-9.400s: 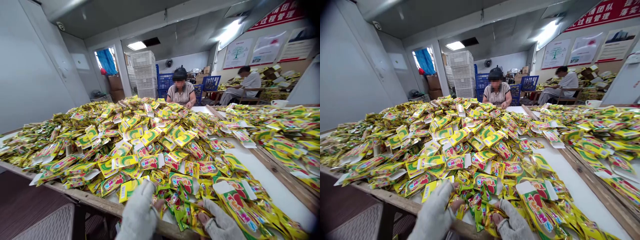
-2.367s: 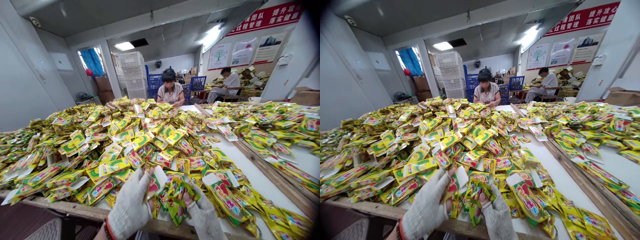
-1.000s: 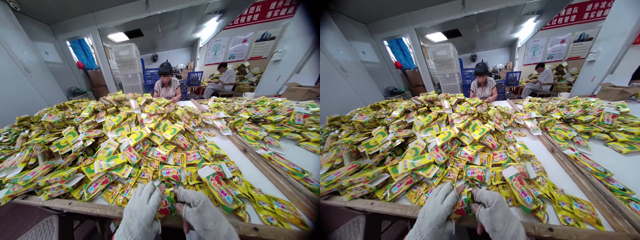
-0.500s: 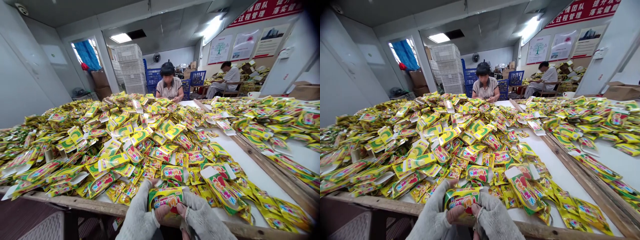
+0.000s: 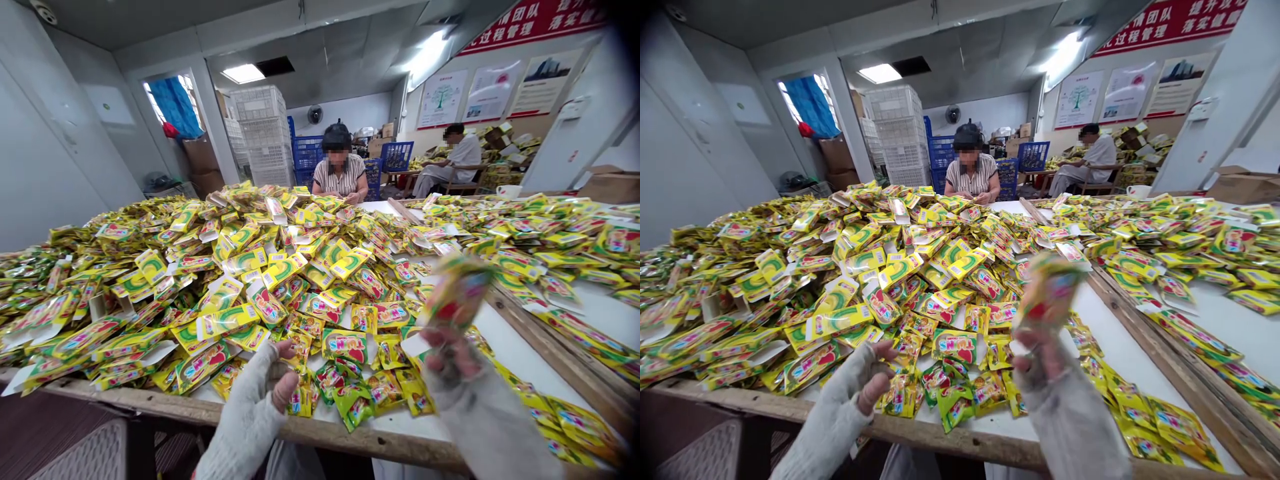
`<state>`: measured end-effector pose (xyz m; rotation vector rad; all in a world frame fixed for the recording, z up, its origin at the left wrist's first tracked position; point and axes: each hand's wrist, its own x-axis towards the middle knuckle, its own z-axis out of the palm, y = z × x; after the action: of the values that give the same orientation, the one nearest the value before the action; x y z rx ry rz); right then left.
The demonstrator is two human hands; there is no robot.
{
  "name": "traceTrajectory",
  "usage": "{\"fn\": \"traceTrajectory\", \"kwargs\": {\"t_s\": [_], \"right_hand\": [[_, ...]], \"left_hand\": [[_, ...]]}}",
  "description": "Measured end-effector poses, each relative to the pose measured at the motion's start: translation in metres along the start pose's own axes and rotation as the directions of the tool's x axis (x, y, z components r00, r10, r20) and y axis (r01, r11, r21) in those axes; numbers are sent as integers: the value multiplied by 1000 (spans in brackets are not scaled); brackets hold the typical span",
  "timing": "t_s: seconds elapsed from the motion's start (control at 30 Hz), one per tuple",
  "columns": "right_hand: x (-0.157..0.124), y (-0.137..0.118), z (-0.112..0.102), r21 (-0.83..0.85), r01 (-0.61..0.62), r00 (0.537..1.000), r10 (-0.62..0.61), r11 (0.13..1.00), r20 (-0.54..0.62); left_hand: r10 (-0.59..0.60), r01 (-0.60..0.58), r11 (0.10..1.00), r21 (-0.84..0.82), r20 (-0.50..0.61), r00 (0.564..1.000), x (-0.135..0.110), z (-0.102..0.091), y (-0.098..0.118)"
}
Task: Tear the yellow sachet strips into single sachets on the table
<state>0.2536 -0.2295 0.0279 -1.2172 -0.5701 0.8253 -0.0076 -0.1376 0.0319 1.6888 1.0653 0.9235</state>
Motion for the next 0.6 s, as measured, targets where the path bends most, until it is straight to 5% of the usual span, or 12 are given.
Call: {"fn": "traceTrajectory", "kwargs": {"t_s": [0.1,0.2,0.3,0.37,0.47,0.6], "right_hand": [[10,-11,-3,137,43,998,-36,990,-53],[13,3,16,-240,14,988,24,971,154],[15,30,40,-650,236,953,-41,723,300],[18,44,51,-775,362,926,-100,518,365],[22,51,56,-856,383,917,-33,347,397],[17,46,55,-820,401,911,-81,408,405]], "left_hand": [[77,-60,933,354,-35,996,18,-9,-2],[194,-189,684,705,73,978,39,-6,-8],[214,-279,393,876,208,954,58,2,-9],[215,-305,306,902,246,945,65,6,-6],[257,-265,355,897,179,950,62,13,1],[127,-176,684,708,122,984,40,28,6]]}}
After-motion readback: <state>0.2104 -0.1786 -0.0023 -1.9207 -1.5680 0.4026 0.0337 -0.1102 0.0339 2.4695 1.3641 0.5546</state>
